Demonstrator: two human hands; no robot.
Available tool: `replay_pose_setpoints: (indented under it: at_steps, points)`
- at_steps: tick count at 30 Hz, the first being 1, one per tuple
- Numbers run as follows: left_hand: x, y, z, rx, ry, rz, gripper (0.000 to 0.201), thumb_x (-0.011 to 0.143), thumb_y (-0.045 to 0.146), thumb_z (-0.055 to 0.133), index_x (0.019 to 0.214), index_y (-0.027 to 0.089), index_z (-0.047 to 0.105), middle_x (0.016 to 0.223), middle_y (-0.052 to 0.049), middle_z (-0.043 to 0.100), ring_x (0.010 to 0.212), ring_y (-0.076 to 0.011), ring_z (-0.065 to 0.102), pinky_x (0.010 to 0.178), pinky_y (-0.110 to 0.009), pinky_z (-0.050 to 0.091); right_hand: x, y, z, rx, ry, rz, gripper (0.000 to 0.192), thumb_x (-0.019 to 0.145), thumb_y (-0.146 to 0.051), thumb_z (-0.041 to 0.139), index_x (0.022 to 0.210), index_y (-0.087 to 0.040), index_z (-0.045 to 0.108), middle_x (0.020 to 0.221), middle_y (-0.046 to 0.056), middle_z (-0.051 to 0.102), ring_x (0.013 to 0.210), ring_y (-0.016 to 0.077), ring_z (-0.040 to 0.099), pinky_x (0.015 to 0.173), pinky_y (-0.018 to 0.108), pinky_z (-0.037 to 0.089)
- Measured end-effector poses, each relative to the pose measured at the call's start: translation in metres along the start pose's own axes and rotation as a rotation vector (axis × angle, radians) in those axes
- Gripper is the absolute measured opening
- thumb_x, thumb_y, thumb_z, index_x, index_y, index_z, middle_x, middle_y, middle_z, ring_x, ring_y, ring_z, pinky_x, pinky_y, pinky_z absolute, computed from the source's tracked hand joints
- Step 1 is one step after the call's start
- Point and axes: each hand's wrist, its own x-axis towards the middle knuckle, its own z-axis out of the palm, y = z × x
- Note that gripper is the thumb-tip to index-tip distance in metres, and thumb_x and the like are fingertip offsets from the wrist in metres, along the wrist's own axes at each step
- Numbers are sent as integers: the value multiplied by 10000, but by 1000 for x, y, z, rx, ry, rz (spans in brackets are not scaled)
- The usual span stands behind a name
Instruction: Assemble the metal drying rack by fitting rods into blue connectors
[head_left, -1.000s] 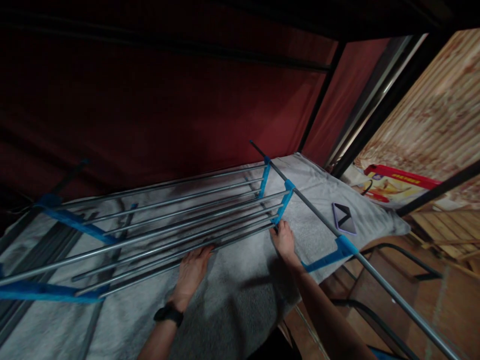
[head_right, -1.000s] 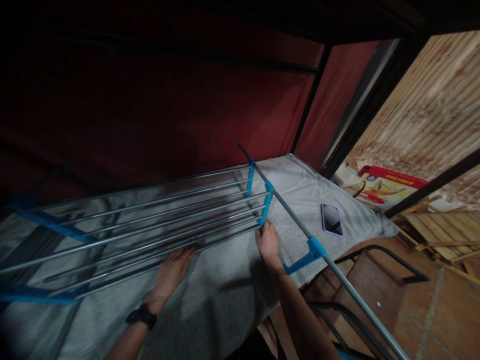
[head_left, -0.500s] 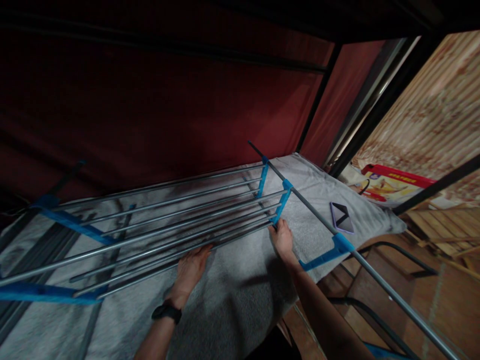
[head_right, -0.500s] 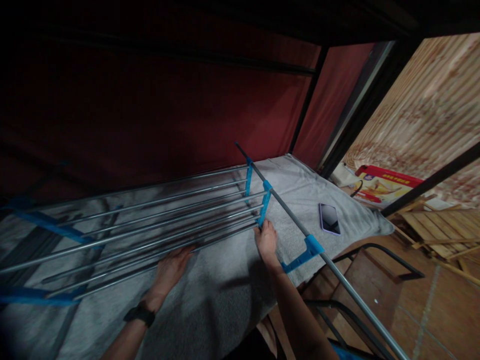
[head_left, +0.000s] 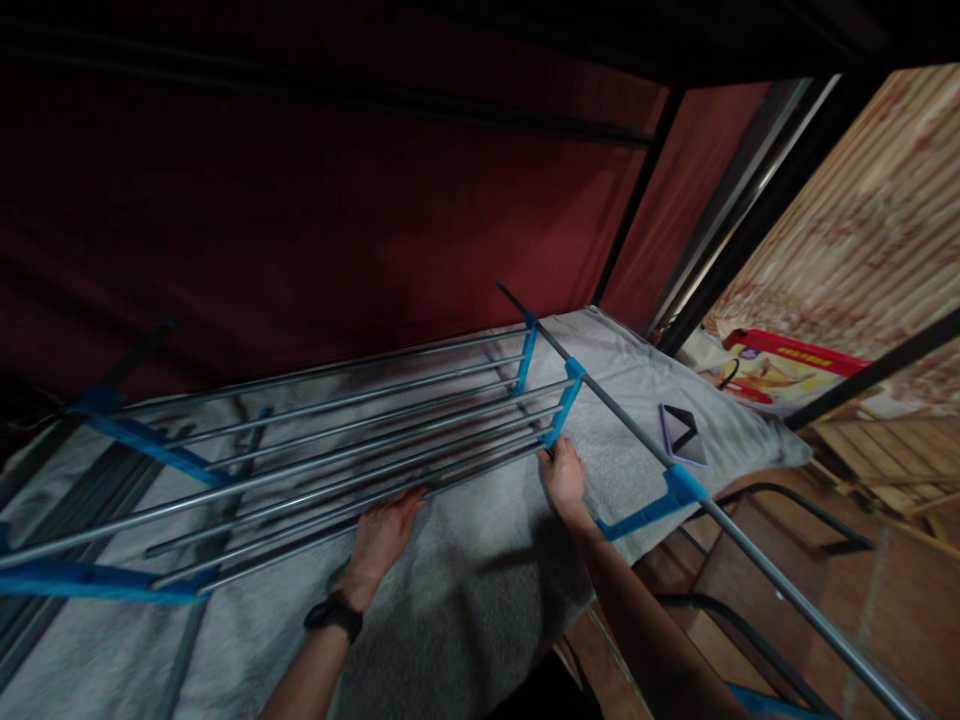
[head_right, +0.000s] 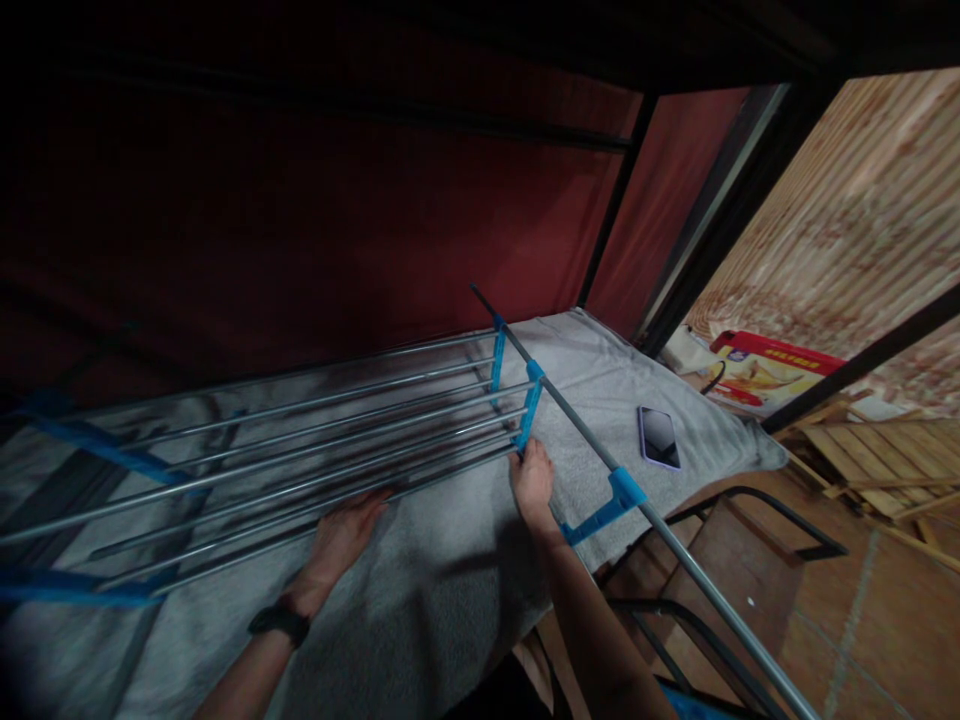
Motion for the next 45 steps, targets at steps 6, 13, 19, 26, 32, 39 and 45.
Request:
replay_pose_setpoints:
  at_steps: [6, 13, 19, 26, 32, 39, 45]
  points:
    - [1, -2, 2, 12, -8, -8, 415, 1017, 308, 427, 1346, 287, 679, 1312, -72, 718, 1191, -258, 694, 1039, -372, 517, -1, -2, -1, -11, 9, 3, 279, 971, -303, 525, 1214, -175, 573, 1144, 143, 689, 1077, 283, 653, 929, 371, 471]
    - [4, -7, 4, -1, -37, -7, 407, 1014, 309, 438, 1345, 311, 676, 1321, -51, 712, 1221, -249, 679, 1052, -370, 505, -2, -5, -5, -26, 0, -2, 257, 972, -296, 510, 1183, -163, 572, 1143, 155, 679, 1072, 289, 646, 949, 386, 466]
    - [7, -9, 2, -15, -42, 19, 404, 1016, 325, 425, 1316, 311, 694, 1281, -64, 734, 1171, -266, 706, 992, -379, 532, -5, -8, -5, -30, 26, -17, 261, 984, -301, 462, 1169, -153, 570, 1137, 174, 672, 1062, 297, 637, 951, 407, 465]
    - [-2, -4, 4, 39, 22, 79, 426, 1019, 325, 417, 1382, 281, 636, 1346, -74, 701, 1189, -262, 675, 1041, -411, 491, -6, -5, -4, -49, 37, -47, 254, 990, -304, 459, 1174, -163, 562, 1119, 151, 668, 1059, 275, 631, 957, 383, 464]
    - [-24, -14, 11, 194, 229, 11, 408, 1029, 369, 412, 1332, 247, 657, 1310, -111, 704, 1261, -306, 596, 1109, -497, 409, -6, -3, -2, -60, 21, -29, 272, 993, -310, 462, 1182, -146, 567, 1134, 165, 665, 1086, 285, 627, 954, 382, 453]
    - [-23, -19, 9, 146, 161, -44, 402, 1019, 277, 370, 1237, 219, 702, 1205, -129, 730, 1161, -316, 636, 1091, -508, 412, -6, -1, -1, -29, 17, -22, 316, 989, -308, 473, 1246, -146, 562, 1156, 163, 672, 1095, 289, 636, 958, 375, 449]
    - [-20, -19, 9, -16, 187, -25, 464, 1009, 340, 316, 1156, 219, 738, 1112, -181, 741, 1066, -362, 666, 1037, -545, 446, -7, 0, -2, -29, 44, -62, 310, 994, -302, 435, 1225, -143, 566, 1119, 161, 679, 1065, 289, 639, 934, 381, 461]
